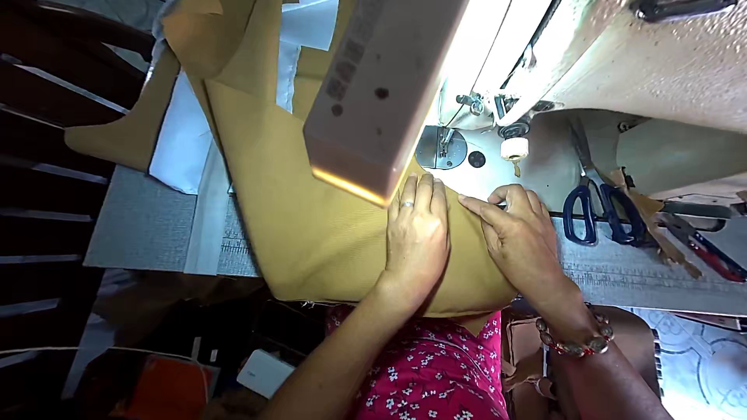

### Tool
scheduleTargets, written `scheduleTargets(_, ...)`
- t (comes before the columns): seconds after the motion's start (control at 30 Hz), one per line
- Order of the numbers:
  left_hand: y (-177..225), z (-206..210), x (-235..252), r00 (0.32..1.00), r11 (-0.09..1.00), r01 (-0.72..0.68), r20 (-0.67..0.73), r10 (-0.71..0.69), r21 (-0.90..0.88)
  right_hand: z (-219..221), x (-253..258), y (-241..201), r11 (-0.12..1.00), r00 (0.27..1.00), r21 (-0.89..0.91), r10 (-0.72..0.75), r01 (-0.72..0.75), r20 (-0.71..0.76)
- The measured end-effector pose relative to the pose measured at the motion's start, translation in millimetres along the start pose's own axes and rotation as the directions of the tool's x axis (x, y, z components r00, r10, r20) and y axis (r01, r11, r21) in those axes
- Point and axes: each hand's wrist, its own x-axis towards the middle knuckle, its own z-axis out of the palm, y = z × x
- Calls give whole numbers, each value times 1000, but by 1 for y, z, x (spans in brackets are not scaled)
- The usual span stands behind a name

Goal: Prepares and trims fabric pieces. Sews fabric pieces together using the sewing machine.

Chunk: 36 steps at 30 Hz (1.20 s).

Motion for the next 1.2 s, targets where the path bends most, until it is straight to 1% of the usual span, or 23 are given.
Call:
scheduleTargets(0.03, 0, 2, -4, 999, 999, 23, 34, -22, -31, 0, 0, -1, 1000, 1000, 5, 2, -2, -3)
scheduleTargets(0.07, -4, 2, -6, 998, 998, 16, 56, -12, -55, 0, 0, -1, 1000, 1000, 9, 2, -2, -8)
scheduleTargets(0.13, -20, -1, 0, 991, 993, -78, 101, 87, -89, 0, 0, -4, 1000, 1000, 13, 3, -3, -10)
scheduleTargets(0.23, -45, -9, 18, 952, 963, -242, 161, 260, -124, 1, 1, -10, 1000, 1000, 20, 13, -13, -6)
scheduleTargets(0.37, -61, -17, 37, 910, 932, -325, 217, 354, -161, 5, 3, -19, 999, 999, 23, 48, -48, -21)
scheduleTargets(0.47, -69, -18, 47, 879, 915, -368, 260, 400, -166, 8, 3, -23, 997, 996, 17, 76, -75, -36)
scheduleTargets(0.6, -75, -17, 57, 848, 884, -422, 256, 464, -202, 11, 3, -26, 996, 994, 10, 89, -89, -59)
scheduleTargets(0.83, -82, -15, 70, 808, 839, -472, 248, 534, -269, 16, 2, -34, 992, 989, -4, 129, -130, -78)
scheduleTargets(1.07, -89, -14, 79, 778, 820, -508, 269, 568, -263, 17, 6, -39, 989, 985, 6, 151, -151, -78)
scheduleTargets(1.2, -96, -13, 84, 751, 812, -530, 308, 583, -245, 19, 6, -42, 987, 984, 0, 161, -162, -74)
